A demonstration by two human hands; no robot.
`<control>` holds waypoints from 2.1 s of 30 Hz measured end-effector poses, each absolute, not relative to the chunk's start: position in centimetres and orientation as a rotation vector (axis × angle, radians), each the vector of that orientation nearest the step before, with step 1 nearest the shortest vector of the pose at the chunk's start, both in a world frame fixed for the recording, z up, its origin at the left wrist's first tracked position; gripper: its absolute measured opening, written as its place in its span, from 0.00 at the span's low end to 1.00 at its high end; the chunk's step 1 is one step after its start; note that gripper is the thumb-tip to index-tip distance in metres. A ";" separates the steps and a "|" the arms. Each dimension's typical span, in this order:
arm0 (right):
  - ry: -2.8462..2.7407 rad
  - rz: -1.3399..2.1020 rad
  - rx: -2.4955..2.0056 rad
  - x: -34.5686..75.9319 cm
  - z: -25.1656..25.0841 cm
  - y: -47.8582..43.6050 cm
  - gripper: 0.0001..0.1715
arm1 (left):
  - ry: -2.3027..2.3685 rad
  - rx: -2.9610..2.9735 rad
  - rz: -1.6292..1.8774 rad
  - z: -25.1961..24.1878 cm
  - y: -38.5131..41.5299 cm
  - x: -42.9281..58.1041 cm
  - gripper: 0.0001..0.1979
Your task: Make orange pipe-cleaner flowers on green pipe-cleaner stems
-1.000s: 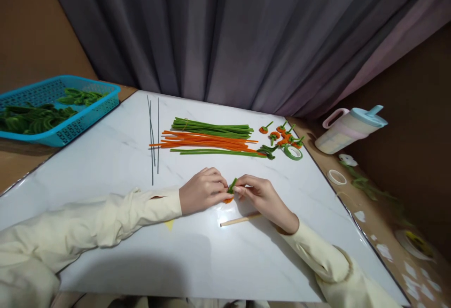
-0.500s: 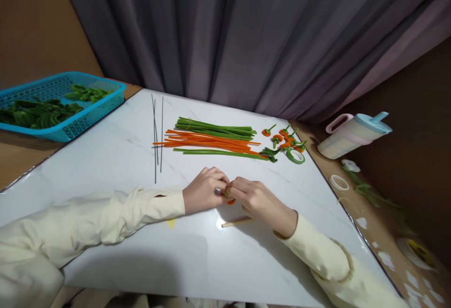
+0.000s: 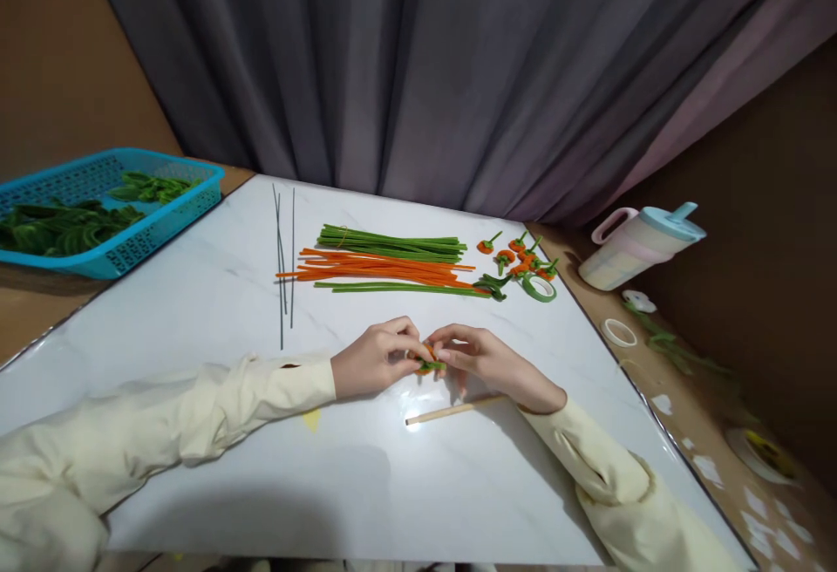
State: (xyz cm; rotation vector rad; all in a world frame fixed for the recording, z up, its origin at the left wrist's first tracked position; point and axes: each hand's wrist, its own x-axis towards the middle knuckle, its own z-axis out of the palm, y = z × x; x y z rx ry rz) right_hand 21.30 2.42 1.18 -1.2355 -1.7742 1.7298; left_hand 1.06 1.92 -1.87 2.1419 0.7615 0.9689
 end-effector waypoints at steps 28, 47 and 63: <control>-1.117 1.977 -0.990 20.8 0.8 1.5 0.29 | 0.785 1.402 0.838 -1.9 2.2 1.1 0.13; -1.181 1.632 -0.989 20.0 0.0 1.0 0.29 | 0.880 0.990 0.600 0.9 1.5 1.9 0.18; -1.590 1.357 -0.966 19.5 -0.8 0.4 0.29 | 0.888 0.993 0.566 0.9 1.7 1.8 0.13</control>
